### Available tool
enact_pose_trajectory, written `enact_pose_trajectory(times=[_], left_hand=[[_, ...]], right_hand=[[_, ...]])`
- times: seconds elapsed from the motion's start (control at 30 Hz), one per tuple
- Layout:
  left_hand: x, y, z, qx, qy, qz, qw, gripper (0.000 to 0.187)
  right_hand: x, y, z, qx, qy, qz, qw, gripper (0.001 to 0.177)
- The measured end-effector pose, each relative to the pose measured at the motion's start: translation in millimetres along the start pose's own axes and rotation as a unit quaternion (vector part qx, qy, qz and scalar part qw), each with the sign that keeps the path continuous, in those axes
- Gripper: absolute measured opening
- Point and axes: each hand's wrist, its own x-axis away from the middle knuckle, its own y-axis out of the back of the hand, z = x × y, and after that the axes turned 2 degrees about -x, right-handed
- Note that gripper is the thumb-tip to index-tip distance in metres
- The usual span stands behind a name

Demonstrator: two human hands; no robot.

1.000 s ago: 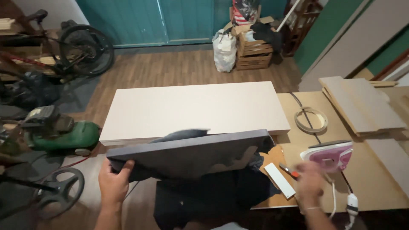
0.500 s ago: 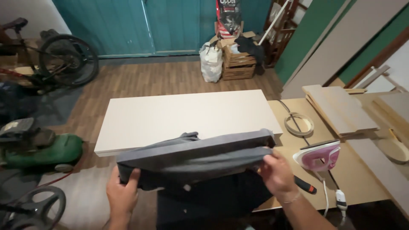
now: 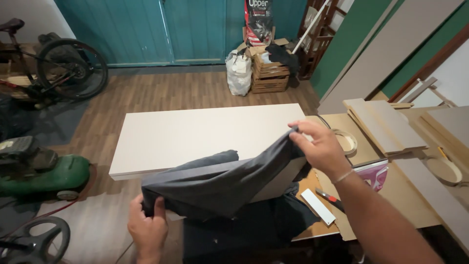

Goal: Applying fabric to wooden boards using an iron and then assembling the components.

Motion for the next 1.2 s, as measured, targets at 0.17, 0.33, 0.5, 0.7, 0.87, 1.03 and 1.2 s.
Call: enact_pose_trajectory(times=[0.17,0.33,0.5,0.7,0.87,1.03,1.2], left_hand=[[0.6,-0.7,20.3,0.008,-0.035,-0.013,0.999,0.039],[-4.2,0.0,22.6,-0.016,0.001,0.003,1.0,0.042],[-5.9,0.4,37.8,0.01,-0.017,0.005,1.0,0.027],[-44.6,28.0,36.3,0.064,-0.006,-0.113,0.991,0.022],[-149.0,49.1,-17.8,0.562,0.247,-0.185,0.768,0.007],[-298.3,-69.3,243.7,-0.14,-0.263,-0.07,0.952,0.027],[-227.0,-176.2,236.4,-0.244,-0.331,0.115,0.904,0.033]], right_hand=[[-37.2,4.6,14.2,0.048,-0.121,-0.031,0.991,0.03],[-59.0,14.7,39.1,0.047,-0.16,0.166,0.972,0.053],[-35.2,25.2,22.5,0.205,-0.2,0.268,0.92,0.042],[3.5,33.2,-12.1,0.134,-0.254,0.271,0.919,0.041],[23.8,20.3,-62.7,0.01,-0.256,0.205,0.945,0.041],[30.8,4.3,-113.9,0.028,-0.171,0.142,0.975,0.036],[36.1,-3.5,-137.1,-0.025,-0.167,0.113,0.979,0.043]])
